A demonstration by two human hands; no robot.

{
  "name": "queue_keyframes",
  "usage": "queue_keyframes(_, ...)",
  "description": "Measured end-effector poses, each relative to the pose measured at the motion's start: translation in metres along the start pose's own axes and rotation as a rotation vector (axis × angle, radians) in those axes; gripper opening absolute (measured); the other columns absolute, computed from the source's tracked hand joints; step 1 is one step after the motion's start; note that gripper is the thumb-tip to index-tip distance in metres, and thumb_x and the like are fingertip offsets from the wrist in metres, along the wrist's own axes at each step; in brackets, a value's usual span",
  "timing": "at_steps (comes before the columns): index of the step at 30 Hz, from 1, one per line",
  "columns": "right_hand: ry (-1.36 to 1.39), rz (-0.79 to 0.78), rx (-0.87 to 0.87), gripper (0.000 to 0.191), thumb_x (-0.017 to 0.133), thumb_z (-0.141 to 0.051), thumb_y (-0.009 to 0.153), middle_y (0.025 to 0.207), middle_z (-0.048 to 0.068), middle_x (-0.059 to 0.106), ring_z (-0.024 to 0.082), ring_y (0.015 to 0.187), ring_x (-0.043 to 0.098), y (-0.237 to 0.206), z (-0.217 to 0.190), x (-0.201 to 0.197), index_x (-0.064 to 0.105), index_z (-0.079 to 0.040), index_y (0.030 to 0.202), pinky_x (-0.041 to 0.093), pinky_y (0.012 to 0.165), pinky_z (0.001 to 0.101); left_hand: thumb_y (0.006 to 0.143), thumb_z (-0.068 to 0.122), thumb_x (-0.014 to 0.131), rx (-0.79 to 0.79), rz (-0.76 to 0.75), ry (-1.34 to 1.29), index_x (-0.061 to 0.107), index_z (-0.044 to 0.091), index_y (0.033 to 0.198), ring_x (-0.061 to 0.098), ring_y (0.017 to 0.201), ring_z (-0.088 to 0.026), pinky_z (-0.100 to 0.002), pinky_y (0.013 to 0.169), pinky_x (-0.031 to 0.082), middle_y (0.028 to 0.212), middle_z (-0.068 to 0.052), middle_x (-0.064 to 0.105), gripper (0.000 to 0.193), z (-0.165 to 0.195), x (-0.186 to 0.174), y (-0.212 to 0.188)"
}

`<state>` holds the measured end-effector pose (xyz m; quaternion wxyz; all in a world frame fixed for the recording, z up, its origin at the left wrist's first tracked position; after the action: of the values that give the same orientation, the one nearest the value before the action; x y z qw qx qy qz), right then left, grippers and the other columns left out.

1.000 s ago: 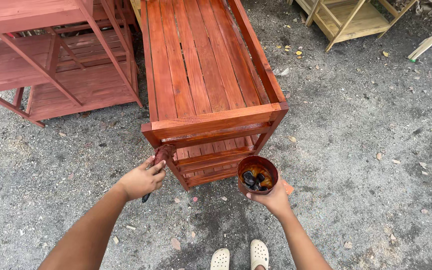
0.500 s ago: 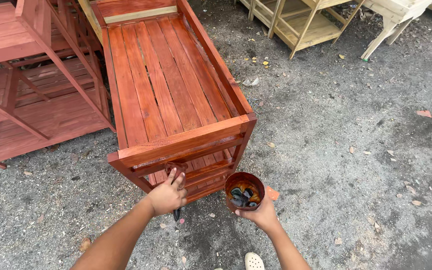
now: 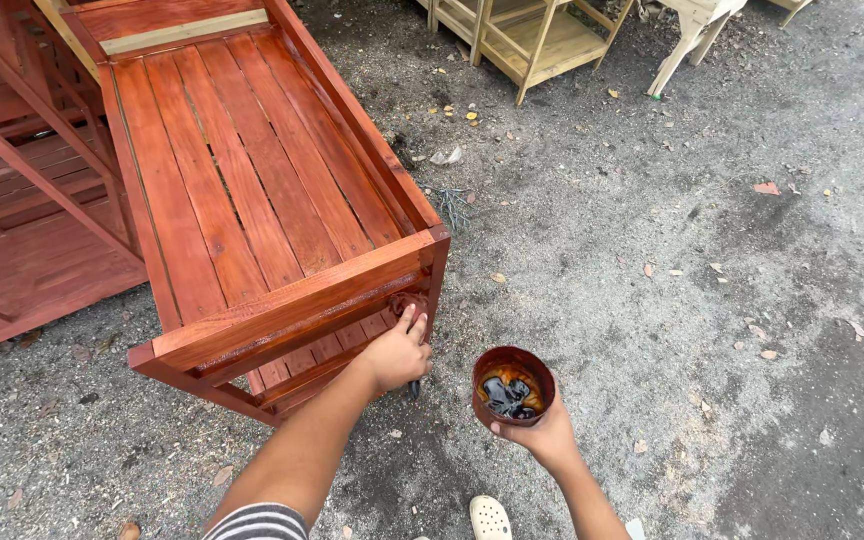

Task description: The person applies reddish-brown stain to a wooden shelving unit using a brush. They repeatedly dip the brush into a container and spread the stain across shelves and frame members, working from lower to upper sections.

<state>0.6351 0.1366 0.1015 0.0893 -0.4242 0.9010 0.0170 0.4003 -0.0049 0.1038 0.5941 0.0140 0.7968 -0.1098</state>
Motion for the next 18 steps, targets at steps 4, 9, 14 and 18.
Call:
queue_keyframes(4, -0.021, -0.010, 0.035, 0.102, 0.095, -0.011, 0.047, 0.126, 0.012, 0.069, 0.024, 0.119, 0.067, -0.003, -0.005, 0.010, 0.047, -0.006, 0.137, 0.051, 0.105, 0.0388, 0.090, 0.021, 0.059, -0.032, -0.109, 0.099, 0.079, 0.009, 0.103, 0.047, 0.136, -0.050, -0.073, 0.117, 0.020, 0.108, -0.010, 0.070, 0.027, 0.010, 0.007, -0.009)
queue_keyframes(9, -0.076, -0.030, -0.040, 0.101, 0.096, -0.012, 0.047, 0.127, 0.013, 0.068, 0.023, 0.120, 0.066, 0.002, -0.012, 0.022, 0.049, -0.004, 0.136, 0.050, 0.107, 0.0388, 0.089, 0.023, 0.061, -0.015, -0.079, 0.092, 0.079, 0.010, 0.101, 0.048, 0.136, -0.045, -0.064, 0.122, 0.017, 0.105, -0.010, 0.072, 0.025, 0.006, 0.026, -0.108)
queue_keyframes(14, 0.032, -0.103, -0.047, 0.099, 0.096, -0.012, 0.050, 0.129, 0.012, 0.067, 0.023, 0.120, 0.065, 0.002, -0.010, 0.046, 0.048, -0.004, 0.137, 0.050, 0.107, 0.0378, 0.082, 0.021, 0.063, -0.055, -0.101, 0.056, 0.077, 0.011, 0.103, 0.045, 0.139, -0.038, -0.060, 0.121, 0.020, 0.111, -0.007, 0.070, 0.027, 0.008, 0.033, -0.215)
queue_keyframes(18, -0.076, -0.116, -0.101, 0.098, 0.097, -0.009, 0.049, 0.128, 0.013, 0.062, 0.023, 0.121, 0.062, 0.007, -0.015, 0.064, 0.049, -0.003, 0.135, 0.048, 0.107, 0.0380, 0.083, 0.023, 0.064, -0.054, -0.167, 0.007, 0.075, 0.012, 0.096, 0.043, 0.140, -0.039, -0.065, 0.118, 0.021, 0.112, -0.008, 0.067, 0.020, 0.008, 0.022, -0.248)
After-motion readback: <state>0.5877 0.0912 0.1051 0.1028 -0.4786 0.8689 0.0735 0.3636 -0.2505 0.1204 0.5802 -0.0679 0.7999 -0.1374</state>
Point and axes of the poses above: each hand's wrist, its own y-axis towards the middle knuckle, its own x-axis out of the palm, z = x × y, the point moved 3 cm from there along y, towards the middle knuckle
